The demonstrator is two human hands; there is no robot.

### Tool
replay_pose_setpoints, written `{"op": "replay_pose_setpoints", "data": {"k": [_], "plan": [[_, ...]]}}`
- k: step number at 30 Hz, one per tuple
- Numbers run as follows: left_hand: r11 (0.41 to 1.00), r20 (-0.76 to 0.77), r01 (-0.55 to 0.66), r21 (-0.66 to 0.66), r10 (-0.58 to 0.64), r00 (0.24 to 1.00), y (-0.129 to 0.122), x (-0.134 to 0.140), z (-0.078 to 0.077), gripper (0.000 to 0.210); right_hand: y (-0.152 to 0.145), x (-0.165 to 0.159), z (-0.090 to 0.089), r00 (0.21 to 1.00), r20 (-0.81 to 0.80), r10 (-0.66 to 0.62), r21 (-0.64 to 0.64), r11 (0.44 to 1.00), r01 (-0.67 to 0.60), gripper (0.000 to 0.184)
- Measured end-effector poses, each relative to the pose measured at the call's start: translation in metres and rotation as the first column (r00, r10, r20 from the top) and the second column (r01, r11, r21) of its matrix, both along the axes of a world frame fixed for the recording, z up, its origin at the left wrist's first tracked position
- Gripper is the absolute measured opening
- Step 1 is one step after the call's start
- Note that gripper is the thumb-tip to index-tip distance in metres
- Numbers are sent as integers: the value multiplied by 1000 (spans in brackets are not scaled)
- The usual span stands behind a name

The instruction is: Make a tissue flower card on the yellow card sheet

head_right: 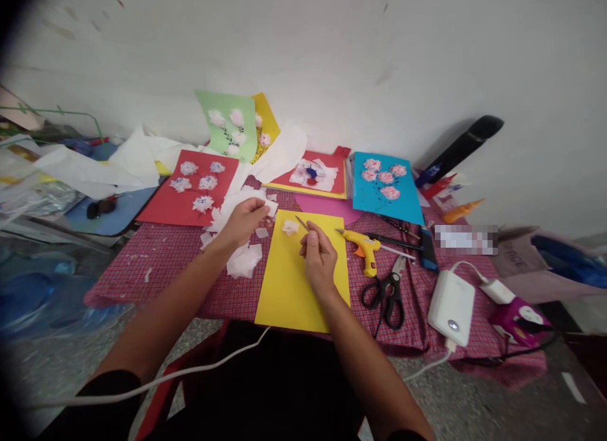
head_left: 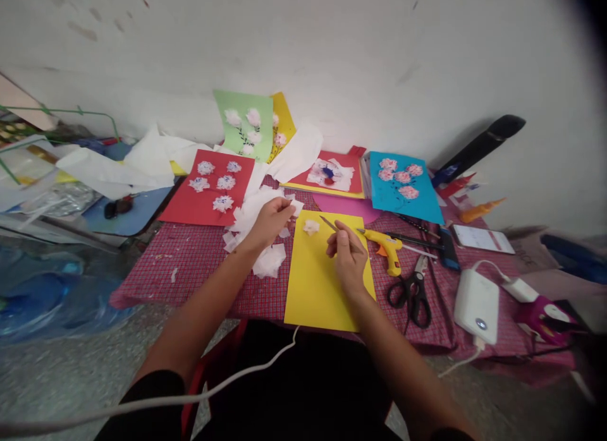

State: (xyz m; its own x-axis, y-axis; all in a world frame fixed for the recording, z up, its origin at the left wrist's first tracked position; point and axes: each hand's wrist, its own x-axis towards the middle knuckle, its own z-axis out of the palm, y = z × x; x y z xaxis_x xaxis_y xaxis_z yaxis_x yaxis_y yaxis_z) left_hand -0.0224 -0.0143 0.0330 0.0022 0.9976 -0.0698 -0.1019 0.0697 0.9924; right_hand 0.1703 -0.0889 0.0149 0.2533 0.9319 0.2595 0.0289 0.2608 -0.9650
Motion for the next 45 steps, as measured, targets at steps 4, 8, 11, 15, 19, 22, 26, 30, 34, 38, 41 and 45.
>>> {"op": "replay_pose_setpoints", "data": {"k": [4, 8, 11, 15, 19, 22, 26, 30, 34, 38, 41, 45], "plan": [[997, 37, -10, -75, 13, 999, 18, 17, -16, 13, 9, 10, -2, 995, 73, -75, -47, 996, 78, 35], [997, -131, 43, -59, -50, 990, 17, 8, -34, 13, 16, 14, -11, 979, 194, -60, -122, 989, 84, 37], [993, -187, 98, -65, -108, 976, 15, 0, -37, 14, 19, 14, -16, 973, 229, -18, -154, 987, 54, 39], [989, -267, 145, -12, -143, 953, 13, 0, -34, 14, 20, 14, -19, 974, 227, 22, -177, 984, 19, 37], [985, -323, 172, 17, -158, 933, 12, 2, -32, 14, 18, 13, -20, 976, 208, 60, -182, 983, -22, 36], [985, -325, 173, 8, -161, 932, 12, 2, -32, 13, 15, 13, -22, 966, 243, 88, -149, 987, -52, 35], [984, -336, 179, 6, -167, 927, 12, 2, -31, 14, 13, 15, -25, 930, 349, 120, -97, 991, -92, 32], [984, -326, 177, 36, -156, 932, 11, 4, -32, 16, 12, 14, -23, 894, 432, 122, -46, 993, -113, 29], [983, -302, 169, 67, -142, 943, 11, 4, -35, 18, 9, 12, -17, 883, 456, 115, -13, 992, -122, 28], [979, -292, 183, 88, -150, 944, 9, 4, -32, 18, 6, 12, -13, 901, 423, 96, -12, 995, -100, 25], [977, -288, 208, 43, -187, 939, 6, 4, -27, 19, 4, 13, -13, 918, 388, 84, -25, 996, -81, 24], [968, -362, 249, -14, -237, 902, 3, 4, -23, 15, 5, 11, -13, 908, 404, 114, -41, 993, -107, 22]]}}
